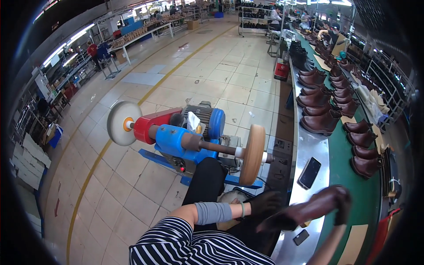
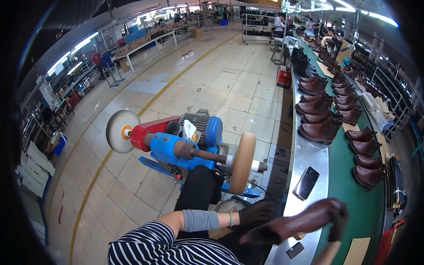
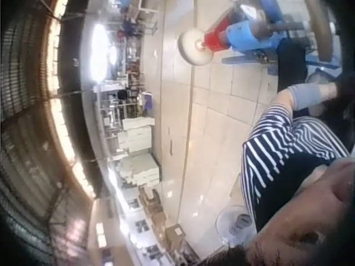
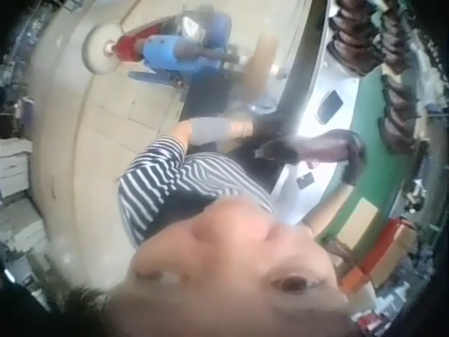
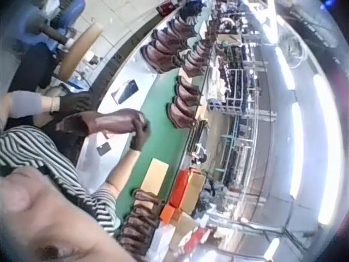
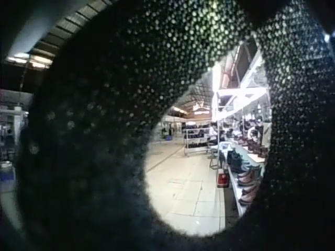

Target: The recorder is polishing and finishing leather boots using a rotating polishing wheel in a shoe factory.

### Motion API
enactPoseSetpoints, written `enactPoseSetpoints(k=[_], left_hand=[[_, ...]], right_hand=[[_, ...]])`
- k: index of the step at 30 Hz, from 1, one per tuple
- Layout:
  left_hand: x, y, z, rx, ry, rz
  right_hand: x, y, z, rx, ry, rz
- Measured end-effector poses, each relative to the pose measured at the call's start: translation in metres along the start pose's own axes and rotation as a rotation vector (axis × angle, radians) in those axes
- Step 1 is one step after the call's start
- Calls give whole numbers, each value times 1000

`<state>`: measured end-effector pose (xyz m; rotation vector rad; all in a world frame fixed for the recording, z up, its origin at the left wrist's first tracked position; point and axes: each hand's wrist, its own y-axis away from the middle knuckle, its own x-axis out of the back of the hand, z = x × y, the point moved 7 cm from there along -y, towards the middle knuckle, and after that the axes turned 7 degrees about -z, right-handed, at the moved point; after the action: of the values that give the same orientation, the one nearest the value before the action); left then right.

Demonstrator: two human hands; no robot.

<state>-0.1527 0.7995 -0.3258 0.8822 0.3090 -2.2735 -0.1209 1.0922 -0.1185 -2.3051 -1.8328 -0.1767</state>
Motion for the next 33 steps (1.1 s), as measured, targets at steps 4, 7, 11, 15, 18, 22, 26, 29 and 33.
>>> enactPoseSetpoints(k=[4, 7, 11, 15, 18, 22, 26, 29, 33], left_hand=[[34, 11, 18, -60, -53, 23], [90, 27, 8, -4, 91, 430], [155, 43, 22, -195, -100, 687], [181, 56, 23, -159, -62, 579], [163, 83, 3, -124, 39, 538], [138, 90, -30, -87, 69, 522], [161, 40, -16, -183, -95, 546], [187, 23, 12, -242, -174, 568], [191, 55, 14, -187, -90, 564]], right_hand=[[-218, -23, 85, -96, 27, -271], [-285, -35, 123, -33, -63, -306], [-339, -49, 148, -373, -633, -587], [-392, -57, 154, -528, -627, -726], [-409, -43, 149, -630, -693, -871], [-368, -15, 121, -749, -906, -928], [-336, -23, 86, -344, -803, -872], [-356, -48, 98, -235, -562, -645], [-400, -51, 131, -555, -772, -762]])
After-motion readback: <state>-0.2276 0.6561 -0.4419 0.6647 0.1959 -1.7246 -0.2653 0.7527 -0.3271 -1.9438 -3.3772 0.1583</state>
